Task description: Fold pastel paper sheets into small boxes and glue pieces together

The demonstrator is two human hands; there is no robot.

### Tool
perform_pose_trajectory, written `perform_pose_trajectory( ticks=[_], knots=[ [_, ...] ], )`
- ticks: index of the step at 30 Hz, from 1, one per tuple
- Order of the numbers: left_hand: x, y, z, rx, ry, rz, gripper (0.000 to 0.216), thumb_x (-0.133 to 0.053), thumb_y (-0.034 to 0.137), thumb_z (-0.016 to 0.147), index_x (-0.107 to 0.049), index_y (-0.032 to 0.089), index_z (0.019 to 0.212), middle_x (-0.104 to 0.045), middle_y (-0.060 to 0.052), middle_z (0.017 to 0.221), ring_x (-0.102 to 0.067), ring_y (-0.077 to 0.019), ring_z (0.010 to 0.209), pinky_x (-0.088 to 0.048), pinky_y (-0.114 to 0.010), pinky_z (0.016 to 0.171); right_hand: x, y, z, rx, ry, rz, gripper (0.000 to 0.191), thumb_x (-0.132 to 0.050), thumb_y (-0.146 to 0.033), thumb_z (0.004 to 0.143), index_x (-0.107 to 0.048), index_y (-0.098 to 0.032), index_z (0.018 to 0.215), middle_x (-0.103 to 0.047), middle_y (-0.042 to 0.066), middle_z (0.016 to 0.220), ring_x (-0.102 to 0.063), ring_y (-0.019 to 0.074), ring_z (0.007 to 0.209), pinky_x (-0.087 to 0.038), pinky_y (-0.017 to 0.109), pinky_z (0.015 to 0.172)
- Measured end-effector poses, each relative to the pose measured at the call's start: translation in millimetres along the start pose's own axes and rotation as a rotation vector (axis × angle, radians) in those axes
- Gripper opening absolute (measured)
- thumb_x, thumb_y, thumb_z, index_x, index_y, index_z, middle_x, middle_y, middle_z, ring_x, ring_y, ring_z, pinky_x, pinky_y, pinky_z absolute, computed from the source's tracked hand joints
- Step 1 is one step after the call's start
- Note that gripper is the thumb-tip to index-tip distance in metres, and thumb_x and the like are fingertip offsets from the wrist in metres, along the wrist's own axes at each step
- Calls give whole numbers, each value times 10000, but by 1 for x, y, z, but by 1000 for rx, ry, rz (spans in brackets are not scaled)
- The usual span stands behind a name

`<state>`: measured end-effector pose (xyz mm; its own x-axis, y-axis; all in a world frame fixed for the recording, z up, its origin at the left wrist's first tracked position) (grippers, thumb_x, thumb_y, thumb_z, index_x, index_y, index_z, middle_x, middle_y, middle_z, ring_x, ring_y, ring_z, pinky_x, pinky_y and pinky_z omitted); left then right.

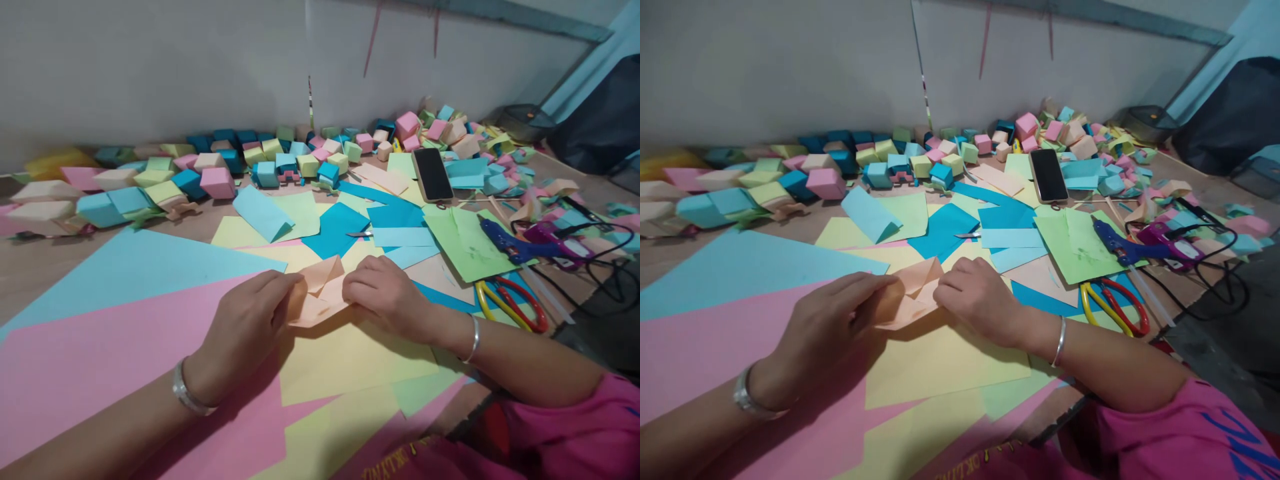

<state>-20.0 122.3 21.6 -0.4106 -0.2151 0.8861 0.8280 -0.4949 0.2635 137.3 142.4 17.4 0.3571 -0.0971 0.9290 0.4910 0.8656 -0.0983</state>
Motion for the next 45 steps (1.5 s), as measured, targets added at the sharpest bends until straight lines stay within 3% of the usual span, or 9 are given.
perform_pose_trajectory(
  ticks=[7,10,13,16,20,28,34,40,45],
  knots=[
    [0,2,6,117,-24,-83,180,-462,191,908,-631,178,849,-610,-11,689,-532,-134,614,-377,-255,576,5,8,-1,-39,29,-298,207,-487,-69,906,-591,-166,755,-639,45,782,-448,187,802,-233,345,662],
    [2,3,5,102,0,-39,229,-433,209,930,-623,176,807,-593,-17,655,-533,-138,616,-381,-261,584,3,-6,-1,54,20,-335,205,-484,-95,914,-606,-177,772,-651,71,909,-456,211,868,-234,355,676],
    [2,2,4,119,-1,-40,256,-414,226,941,-631,175,815,-610,-28,671,-547,-146,635,-397,-269,601,-1,-24,-2,179,-15,-289,227,-450,-122,935,-612,-185,788,-618,55,841,-435,198,796,-238,355,670],
    [-1,-5,5,199,-64,-130,231,-436,237,926,-656,175,891,-661,-38,738,-576,-154,656,-418,-274,613,-7,-30,-3,235,-60,-224,244,-443,-98,927,-606,-189,771,-583,36,762,-404,182,731,-241,349,659],
    [-9,-10,5,273,-225,-220,230,-458,242,899,-675,189,956,-684,-43,807,-602,-170,701,-433,-281,612,-13,-14,-4,117,-106,-194,209,-483,-86,909,-602,-167,757,-586,64,771,-417,190,757,-241,340,640],
    [-10,5,-6,169,-434,-106,176,-525,269,859,-665,195,783,-598,-30,701,-520,-142,587,-361,-258,528,-12,-5,-2,108,-193,-95,147,-488,-86,924,-610,-153,876,-589,66,839,-457,190,833,-304,329,682],
    [-6,23,-3,-28,-382,-71,104,-539,196,836,-568,176,738,-584,-77,847,-531,-186,751,-423,-298,625,-15,-13,-1,134,-345,-58,177,-437,-118,953,-588,-106,1044,-593,112,964,-476,216,926,-382,346,756],
    [-12,34,-2,-126,-406,-92,57,-532,185,852,-588,178,844,-618,-95,909,-572,-222,845,-490,-364,752,-20,-12,-2,136,-327,-31,422,-525,-467,920,-561,-90,1107,-578,135,990,-484,249,926,-399,373,730],
    [-9,49,-8,-242,-341,58,287,-340,44,849,-605,155,848,-635,-107,847,-589,-237,839,-502,-397,753,-17,-9,-2,142,-233,-16,285,-480,-351,964,-585,-110,1075,-613,122,961,-516,230,928,-391,364,735]
  ],
)
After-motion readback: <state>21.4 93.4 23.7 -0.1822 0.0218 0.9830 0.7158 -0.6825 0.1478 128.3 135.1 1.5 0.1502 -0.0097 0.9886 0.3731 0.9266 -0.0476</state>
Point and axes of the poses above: each hand's wrist, its own z-axis towards the middle knuckle, its own x-axis out of the back of the hand, y = z × x, the point moved 7 cm from there along z, towards the middle knuckle
